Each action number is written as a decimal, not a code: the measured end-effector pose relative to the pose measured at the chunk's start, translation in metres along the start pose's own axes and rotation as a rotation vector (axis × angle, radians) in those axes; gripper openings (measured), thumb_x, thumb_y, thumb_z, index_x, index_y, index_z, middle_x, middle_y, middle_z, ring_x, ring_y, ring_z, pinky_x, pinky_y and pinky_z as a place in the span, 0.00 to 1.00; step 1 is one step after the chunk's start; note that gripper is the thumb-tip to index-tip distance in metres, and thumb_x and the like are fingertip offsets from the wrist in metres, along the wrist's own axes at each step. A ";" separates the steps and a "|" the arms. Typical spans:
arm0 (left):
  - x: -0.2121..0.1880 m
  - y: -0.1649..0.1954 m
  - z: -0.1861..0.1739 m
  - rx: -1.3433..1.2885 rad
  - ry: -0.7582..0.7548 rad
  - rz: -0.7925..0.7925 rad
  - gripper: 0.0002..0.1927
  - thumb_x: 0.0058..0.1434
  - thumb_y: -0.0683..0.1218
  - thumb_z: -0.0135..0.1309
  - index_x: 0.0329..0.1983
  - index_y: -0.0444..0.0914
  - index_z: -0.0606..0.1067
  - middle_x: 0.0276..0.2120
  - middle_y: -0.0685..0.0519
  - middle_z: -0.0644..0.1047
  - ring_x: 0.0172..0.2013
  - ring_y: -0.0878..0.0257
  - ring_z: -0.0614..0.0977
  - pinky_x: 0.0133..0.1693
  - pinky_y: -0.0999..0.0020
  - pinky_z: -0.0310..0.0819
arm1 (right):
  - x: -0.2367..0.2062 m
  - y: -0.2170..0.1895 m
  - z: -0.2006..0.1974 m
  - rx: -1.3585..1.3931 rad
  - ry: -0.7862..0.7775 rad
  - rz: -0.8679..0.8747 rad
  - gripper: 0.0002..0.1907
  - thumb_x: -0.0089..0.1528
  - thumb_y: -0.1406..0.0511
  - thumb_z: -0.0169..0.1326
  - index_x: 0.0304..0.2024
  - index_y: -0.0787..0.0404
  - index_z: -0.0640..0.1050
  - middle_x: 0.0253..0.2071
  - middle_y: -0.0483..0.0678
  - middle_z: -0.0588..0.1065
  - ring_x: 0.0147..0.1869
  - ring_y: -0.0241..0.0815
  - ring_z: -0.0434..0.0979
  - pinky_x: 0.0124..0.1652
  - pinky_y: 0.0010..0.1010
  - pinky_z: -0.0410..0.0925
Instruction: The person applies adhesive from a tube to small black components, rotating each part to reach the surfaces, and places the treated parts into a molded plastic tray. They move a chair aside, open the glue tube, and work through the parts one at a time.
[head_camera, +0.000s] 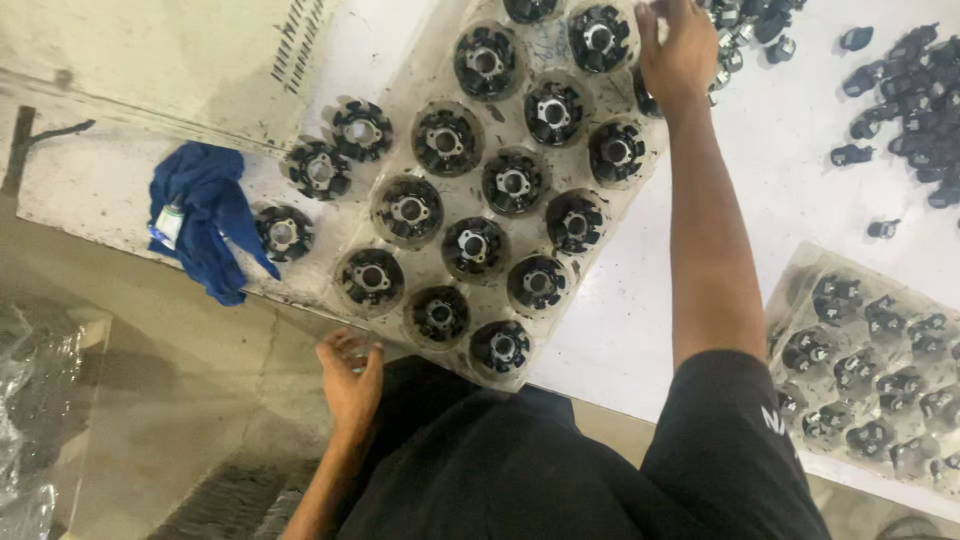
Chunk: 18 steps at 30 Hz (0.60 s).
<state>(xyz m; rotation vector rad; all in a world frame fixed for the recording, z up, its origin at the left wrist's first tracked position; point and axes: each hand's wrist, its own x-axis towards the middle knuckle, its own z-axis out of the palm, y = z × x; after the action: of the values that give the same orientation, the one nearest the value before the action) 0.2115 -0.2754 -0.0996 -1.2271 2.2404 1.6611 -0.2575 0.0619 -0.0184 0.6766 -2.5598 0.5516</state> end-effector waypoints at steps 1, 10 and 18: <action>0.003 0.014 -0.013 0.053 0.056 0.070 0.29 0.57 0.42 0.62 0.60 0.35 0.65 0.49 0.47 0.76 0.40 0.57 0.79 0.38 0.66 0.76 | -0.013 -0.003 -0.004 -0.008 0.004 0.034 0.08 0.73 0.65 0.57 0.46 0.64 0.77 0.43 0.55 0.81 0.45 0.60 0.80 0.42 0.50 0.71; 0.095 0.112 -0.072 0.415 -0.090 0.645 0.25 0.55 0.39 0.63 0.55 0.37 0.71 0.46 0.46 0.78 0.41 0.52 0.80 0.43 0.56 0.75 | -0.169 -0.083 -0.057 0.137 0.024 0.537 0.05 0.74 0.68 0.58 0.45 0.66 0.80 0.39 0.53 0.81 0.41 0.46 0.85 0.43 0.33 0.76; 0.126 0.130 -0.067 0.216 -0.320 0.686 0.22 0.60 0.37 0.60 0.58 0.35 0.69 0.47 0.46 0.78 0.44 0.56 0.82 0.44 0.63 0.76 | -0.252 -0.157 -0.084 0.047 0.084 0.737 0.05 0.70 0.69 0.58 0.44 0.67 0.81 0.39 0.55 0.81 0.41 0.47 0.84 0.43 0.34 0.75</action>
<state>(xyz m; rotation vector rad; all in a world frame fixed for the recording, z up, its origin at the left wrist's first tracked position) 0.0678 -0.3892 -0.0376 -0.1129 2.6789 1.5655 0.0507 0.0681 -0.0330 -0.3092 -2.6685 0.8404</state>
